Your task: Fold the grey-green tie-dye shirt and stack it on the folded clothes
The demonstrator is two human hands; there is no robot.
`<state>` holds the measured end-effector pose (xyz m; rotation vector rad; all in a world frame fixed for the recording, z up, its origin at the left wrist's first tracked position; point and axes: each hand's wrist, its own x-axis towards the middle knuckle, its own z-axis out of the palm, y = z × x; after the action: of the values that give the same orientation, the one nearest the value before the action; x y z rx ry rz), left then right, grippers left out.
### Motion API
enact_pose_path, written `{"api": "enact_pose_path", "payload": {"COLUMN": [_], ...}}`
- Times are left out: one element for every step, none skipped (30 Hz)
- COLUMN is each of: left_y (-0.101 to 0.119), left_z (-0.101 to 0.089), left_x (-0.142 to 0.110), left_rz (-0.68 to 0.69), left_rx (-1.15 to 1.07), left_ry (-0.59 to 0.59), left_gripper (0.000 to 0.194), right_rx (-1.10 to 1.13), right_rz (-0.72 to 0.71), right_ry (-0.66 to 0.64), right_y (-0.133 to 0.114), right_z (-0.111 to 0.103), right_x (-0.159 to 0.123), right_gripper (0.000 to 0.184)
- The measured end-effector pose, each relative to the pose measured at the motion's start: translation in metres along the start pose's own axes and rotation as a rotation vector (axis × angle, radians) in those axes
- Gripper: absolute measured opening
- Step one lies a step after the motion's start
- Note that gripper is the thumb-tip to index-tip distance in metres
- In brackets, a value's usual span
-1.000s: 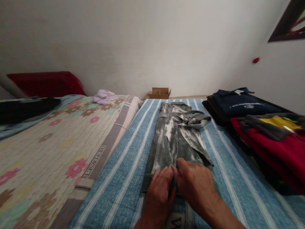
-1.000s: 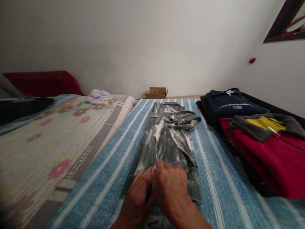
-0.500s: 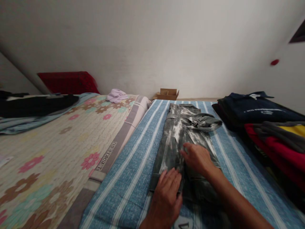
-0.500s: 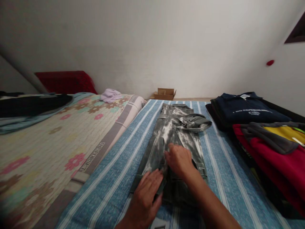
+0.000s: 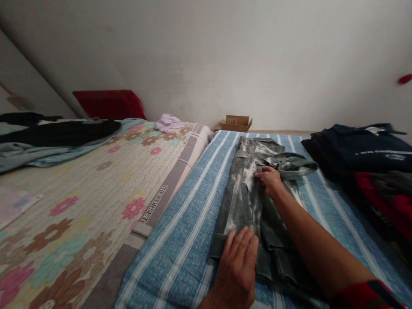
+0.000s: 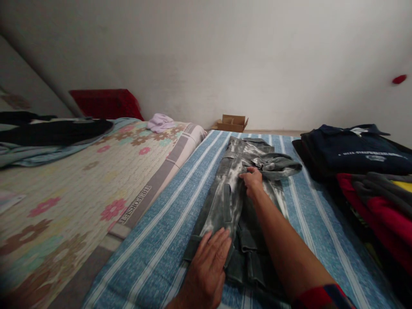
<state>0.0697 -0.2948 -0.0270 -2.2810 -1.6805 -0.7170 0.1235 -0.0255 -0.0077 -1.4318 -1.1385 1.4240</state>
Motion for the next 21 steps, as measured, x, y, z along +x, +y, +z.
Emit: {"api": "enact_pose_path", "payload": {"left_y": [0.000,-0.001,-0.001,0.000,0.000,0.000,0.001,0.001,0.001,0.001,0.001,0.000,0.000,-0.001,-0.001,-0.002,-0.002,-0.003,-0.003,-0.004,-0.005], "left_z": [0.001,0.001,0.001,0.001,0.000,-0.001,-0.002,-0.004,-0.006,-0.007,-0.009,-0.010,-0.012,-0.013,-0.015,-0.016,-0.019,-0.022,-0.026,-0.030,-0.035], "left_x": [0.000,0.000,0.000,0.001,0.001,0.002,0.003,0.004,0.004,0.005,0.005,0.005,0.005,0.005,0.005,0.005,0.006,0.006,0.008,0.010,0.014], "left_rz": [0.007,0.008,0.004,-0.006,-0.018,-0.029,-0.037,-0.042,-0.044,-0.046,-0.048,-0.053,-0.061,-0.073,-0.087,-0.101,-0.115,-0.128,-0.140,-0.150,-0.157], "left_rx": [0.009,0.021,0.033,0.044,0.053,0.058,0.059,0.057,0.053,0.044,0.031,0.017,0.000,-0.018,-0.038,-0.060,-0.085,-0.111,-0.136,-0.162,-0.189], "left_ry": [0.007,0.012,0.014,0.014,0.008,-0.005,-0.023,-0.042,-0.066,-0.092,-0.117,-0.139,-0.162,-0.185,-0.210,-0.237,-0.265,-0.293,-0.319,-0.341,-0.359], "left_gripper": [0.056,0.054,0.052,0.050,0.049,0.047,0.045,0.044,0.043,0.042,0.042,0.042,0.042,0.043,0.043,0.043,0.043,0.043,0.044,0.047,0.049], "right_rx": [0.011,0.022,0.035,0.048,0.060,0.069,0.075,0.080,0.083,0.085,0.086,0.087,0.087,0.086,0.085,0.084,0.084,0.085,0.087,0.089,0.093], "right_rz": [-0.022,-0.046,-0.069,-0.089,-0.104,-0.114,-0.117,-0.117,-0.113,-0.108,-0.104,-0.101,-0.100,-0.100,-0.101,-0.103,-0.104,-0.106,-0.109,-0.114,-0.121], "right_ry": [0.022,0.034,0.035,0.029,0.019,0.010,0.001,-0.007,-0.013,-0.019,-0.025,-0.032,-0.039,-0.045,-0.051,-0.056,-0.059,-0.062,-0.066,-0.071,-0.078], "right_y": [0.000,-0.001,-0.001,-0.001,-0.001,0.000,0.002,0.004,0.007,0.009,0.012,0.014,0.015,0.017,0.017,0.018,0.018,0.018,0.018,0.018,0.018], "right_z": [0.004,0.008,0.012,0.014,0.016,0.017,0.018,0.018,0.017,0.016,0.015,0.014,0.013,0.013,0.013,0.013,0.014,0.015,0.016,0.017,0.017], "right_x": [0.003,0.005,0.006,0.007,0.007,0.006,0.005,0.004,0.003,0.002,0.002,0.001,0.002,0.003,0.004,0.005,0.006,0.007,0.008,0.009,0.010], "right_gripper": [0.055,0.055,0.054,0.054,0.054,0.056,0.058,0.061,0.065,0.069,0.073,0.076,0.079,0.081,0.082,0.083,0.084,0.085,0.085,0.086,0.086]}}
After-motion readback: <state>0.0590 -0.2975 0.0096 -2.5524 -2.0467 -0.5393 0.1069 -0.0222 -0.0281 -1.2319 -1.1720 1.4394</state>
